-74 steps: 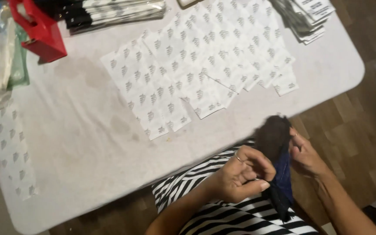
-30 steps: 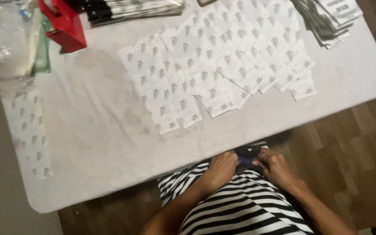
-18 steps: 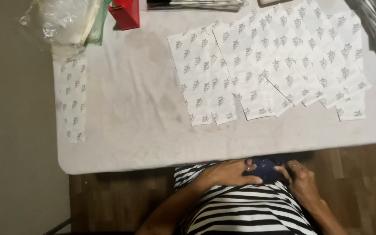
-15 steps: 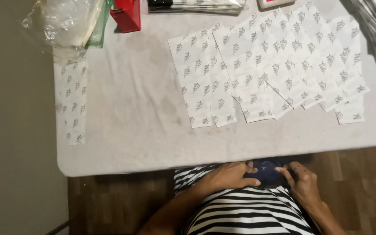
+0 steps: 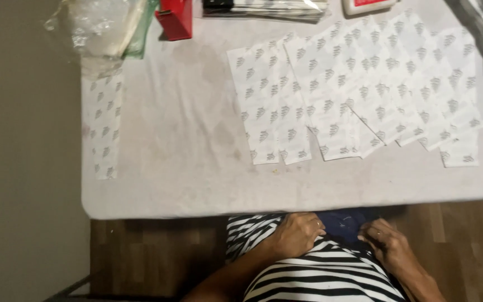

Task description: The person is organizing and stacking printed paper forms on a white table, ensuring they are aligned.

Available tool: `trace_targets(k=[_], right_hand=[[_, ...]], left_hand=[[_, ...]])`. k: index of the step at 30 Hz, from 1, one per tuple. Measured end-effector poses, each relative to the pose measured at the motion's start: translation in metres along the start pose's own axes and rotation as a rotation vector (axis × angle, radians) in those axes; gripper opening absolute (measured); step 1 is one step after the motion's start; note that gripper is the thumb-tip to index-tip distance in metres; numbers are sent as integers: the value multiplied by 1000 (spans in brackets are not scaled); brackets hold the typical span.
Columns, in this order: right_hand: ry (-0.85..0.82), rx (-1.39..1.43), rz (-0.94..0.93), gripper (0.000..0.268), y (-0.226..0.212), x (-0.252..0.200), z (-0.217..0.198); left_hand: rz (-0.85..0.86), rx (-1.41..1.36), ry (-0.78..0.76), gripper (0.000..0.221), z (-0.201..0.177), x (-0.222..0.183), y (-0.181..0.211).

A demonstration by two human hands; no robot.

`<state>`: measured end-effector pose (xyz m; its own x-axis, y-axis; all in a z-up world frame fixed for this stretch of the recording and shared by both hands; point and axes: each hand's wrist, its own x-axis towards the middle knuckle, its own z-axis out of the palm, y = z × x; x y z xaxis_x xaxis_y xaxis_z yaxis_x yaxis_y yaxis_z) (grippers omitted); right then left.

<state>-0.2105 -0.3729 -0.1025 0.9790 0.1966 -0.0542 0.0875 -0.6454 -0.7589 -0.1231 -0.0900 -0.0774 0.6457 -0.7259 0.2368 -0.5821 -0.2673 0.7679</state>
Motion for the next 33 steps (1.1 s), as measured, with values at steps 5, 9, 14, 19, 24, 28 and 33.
trace_targets(k=[5, 9, 14, 19, 24, 28, 33], right_hand=[[71, -61, -19, 10, 17, -11, 10], [-58, -154, 58, 32, 66, -27, 20], [-109, -240, 248, 27, 97, -36, 22], [-515, -377, 559, 90, 97, -5, -7], [-701, -595, 590, 44, 39, 26, -57], [-677, -488, 398, 30, -84, 75, -79], [-563, -316, 162, 47, -148, 119, -88]], left_hand=[[64, 117, -116, 25, 8, -20, -9], [77, 150, -73, 14, -25, -21, 13], [122, 185, 259, 18, -142, -7, 38], [-367, 1030, 706, 35, -255, -89, -95], [-1111, 883, 857, 46, -387, -123, -138], [-1389, 625, 736, 78, -404, -140, -158], [-1453, 407, 812, 66, -407, -130, -145]])
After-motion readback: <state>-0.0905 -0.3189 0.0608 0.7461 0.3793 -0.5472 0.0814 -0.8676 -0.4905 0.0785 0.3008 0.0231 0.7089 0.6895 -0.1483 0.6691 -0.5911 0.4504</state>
